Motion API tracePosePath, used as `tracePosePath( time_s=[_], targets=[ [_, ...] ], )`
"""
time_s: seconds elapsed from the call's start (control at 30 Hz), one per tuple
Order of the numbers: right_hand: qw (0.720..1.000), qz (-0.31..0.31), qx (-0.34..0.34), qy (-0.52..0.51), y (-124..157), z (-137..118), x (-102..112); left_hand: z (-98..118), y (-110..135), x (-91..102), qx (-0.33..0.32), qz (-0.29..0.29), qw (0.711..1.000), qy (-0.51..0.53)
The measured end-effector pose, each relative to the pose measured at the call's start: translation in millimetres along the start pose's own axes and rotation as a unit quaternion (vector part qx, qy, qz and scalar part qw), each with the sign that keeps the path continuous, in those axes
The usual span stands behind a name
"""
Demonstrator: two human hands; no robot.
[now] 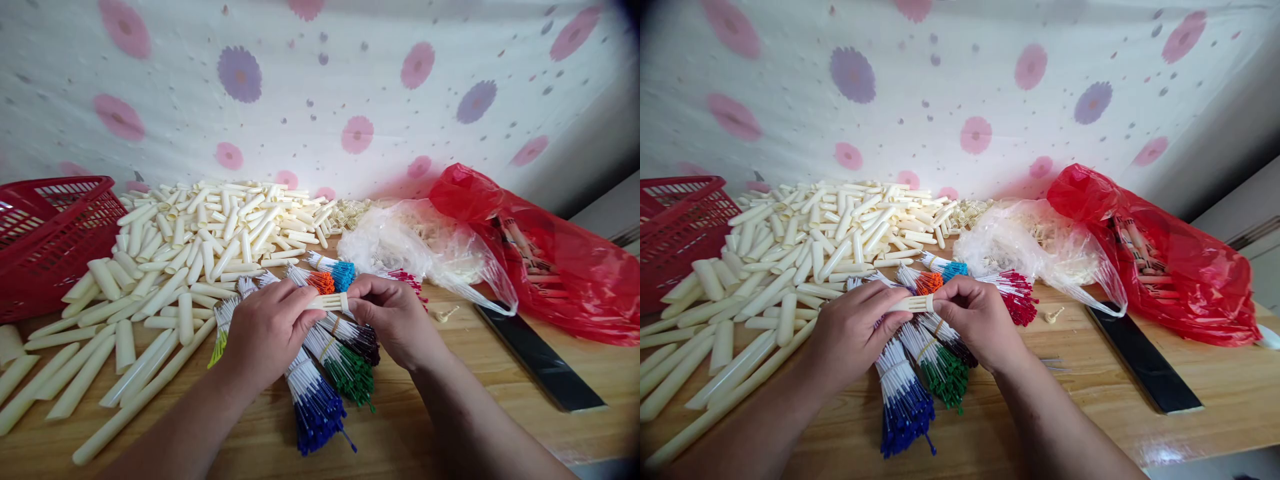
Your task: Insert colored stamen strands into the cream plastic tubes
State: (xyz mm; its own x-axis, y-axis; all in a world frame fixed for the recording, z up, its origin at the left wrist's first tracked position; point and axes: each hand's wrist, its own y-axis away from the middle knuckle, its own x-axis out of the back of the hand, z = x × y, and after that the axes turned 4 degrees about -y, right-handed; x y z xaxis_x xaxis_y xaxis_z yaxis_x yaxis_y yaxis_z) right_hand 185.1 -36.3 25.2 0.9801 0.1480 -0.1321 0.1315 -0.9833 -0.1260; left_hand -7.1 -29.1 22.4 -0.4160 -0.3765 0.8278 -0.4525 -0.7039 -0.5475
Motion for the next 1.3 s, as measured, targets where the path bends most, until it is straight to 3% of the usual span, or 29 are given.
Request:
tracePosePath(
  time_s=[0.13, 0.27, 0.43, 0.53, 0.63, 0.7, 0.77, 0.9, 1.3],
  targets=[
    [0.995, -0.011, 0.055, 0.080, -2, 1, 2, -2, -1, -0.8, 0.048, -0.065, 0.994, 0.080],
    [0.962, -0.045, 0.168, 0.209, -4, 1, 8, -7, -4, -4.0, 0.084, -0.125, 0.972, 0.183],
    [0.936, -0.084, 0.228, 0.253, -4, -3, 14, -6, -4, -6.1, 0.085, -0.150, 0.957, 0.235],
    [0.966, -0.056, 0.180, 0.180, -4, -2, 11, -4, -3, -5.3, 0.073, -0.111, 0.973, 0.190],
    [0.999, -0.013, 0.013, -0.030, -4, 3, 5, -4, -3, -4.2, 0.050, -0.064, 0.989, 0.123],
    [0.984, 0.007, -0.093, -0.153, -5, 6, 0, -4, -2, -3.8, 0.039, -0.053, 0.994, 0.084],
    [0.968, 0.033, -0.136, -0.207, -6, 9, -4, -5, -2, -3.7, 0.038, -0.057, 0.996, 0.055],
    [0.966, 0.065, -0.140, -0.207, -7, 11, -9, -5, 0, -4.7, 0.048, -0.072, 0.996, 0.022],
    [0.981, 0.037, -0.105, -0.156, 0, 9, -10, -9, 0, -13.2, 0.060, -0.028, 0.996, 0.053]
  ],
)
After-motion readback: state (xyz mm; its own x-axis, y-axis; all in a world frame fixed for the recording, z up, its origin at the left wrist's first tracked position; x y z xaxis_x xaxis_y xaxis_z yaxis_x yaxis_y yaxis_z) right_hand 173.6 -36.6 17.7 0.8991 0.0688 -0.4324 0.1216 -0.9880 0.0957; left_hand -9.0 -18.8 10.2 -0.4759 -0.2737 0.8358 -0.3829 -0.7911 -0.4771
